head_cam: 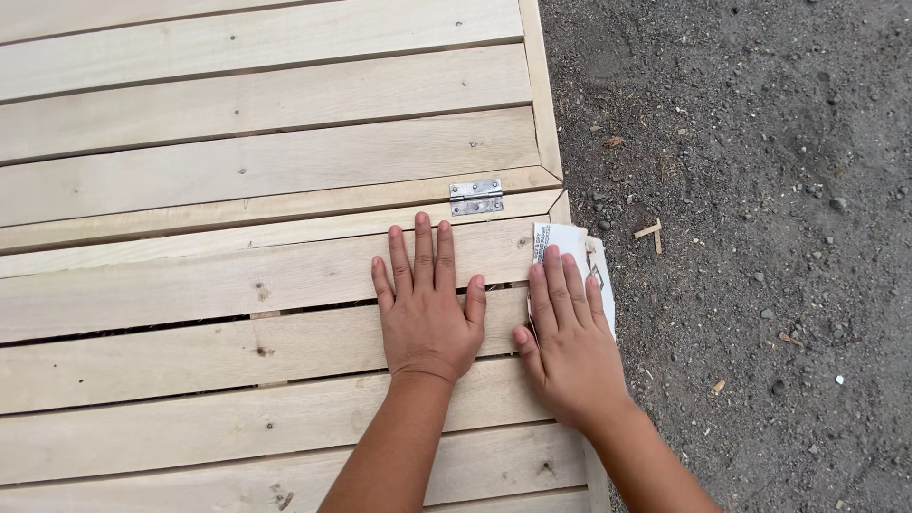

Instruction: The person sands the slatted wooden surfaces of a hinged wooden panel using a sheet of P80 sandpaper held by hand. They rub the sandpaper back and forth across the planks, working from one section to another and continuing along the panel edges near the hinge.

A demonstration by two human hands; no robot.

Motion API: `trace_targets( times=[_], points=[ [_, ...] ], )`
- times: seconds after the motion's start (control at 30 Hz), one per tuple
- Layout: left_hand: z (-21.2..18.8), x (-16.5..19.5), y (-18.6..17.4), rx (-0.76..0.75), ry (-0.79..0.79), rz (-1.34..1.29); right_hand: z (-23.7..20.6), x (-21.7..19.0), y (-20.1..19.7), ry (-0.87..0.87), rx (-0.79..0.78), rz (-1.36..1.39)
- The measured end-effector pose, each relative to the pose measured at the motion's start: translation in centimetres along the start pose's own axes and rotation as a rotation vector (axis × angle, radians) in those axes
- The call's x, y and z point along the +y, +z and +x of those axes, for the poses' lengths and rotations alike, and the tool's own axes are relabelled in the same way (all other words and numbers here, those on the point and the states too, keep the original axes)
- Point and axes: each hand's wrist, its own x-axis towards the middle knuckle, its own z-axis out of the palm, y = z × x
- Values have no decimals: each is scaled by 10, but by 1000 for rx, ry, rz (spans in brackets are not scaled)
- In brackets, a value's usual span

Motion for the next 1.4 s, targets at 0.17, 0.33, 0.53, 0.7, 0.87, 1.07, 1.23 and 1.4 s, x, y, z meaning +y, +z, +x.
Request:
trace_targets(
  times=[0.17,0.33,0.53,0.7,0.87,1.07,1.23,1.4],
  points=[
    [2,-1,0,25,3,-14,-93,-9,20,-68,24,-19],
    [3,0,-3,33,10,-2,13,5,22,24,29,-53],
    [-1,2,-3,-17,0,30,79,18,2,43,53,2],
    [1,0,1,-11,-3,33,-67,0,13,41,14,69],
    [2,-3,1,27,16,37,-98,-6,27,32,39,6],
    [2,-2,-1,25,11,33,77,25,10,77,69,14],
    [2,-1,-2,-13,3,23,80,24,2,57,49,38],
    [1,-2,-2,8,2,9,-88,-14,17,-82,-23,-37]
  ],
)
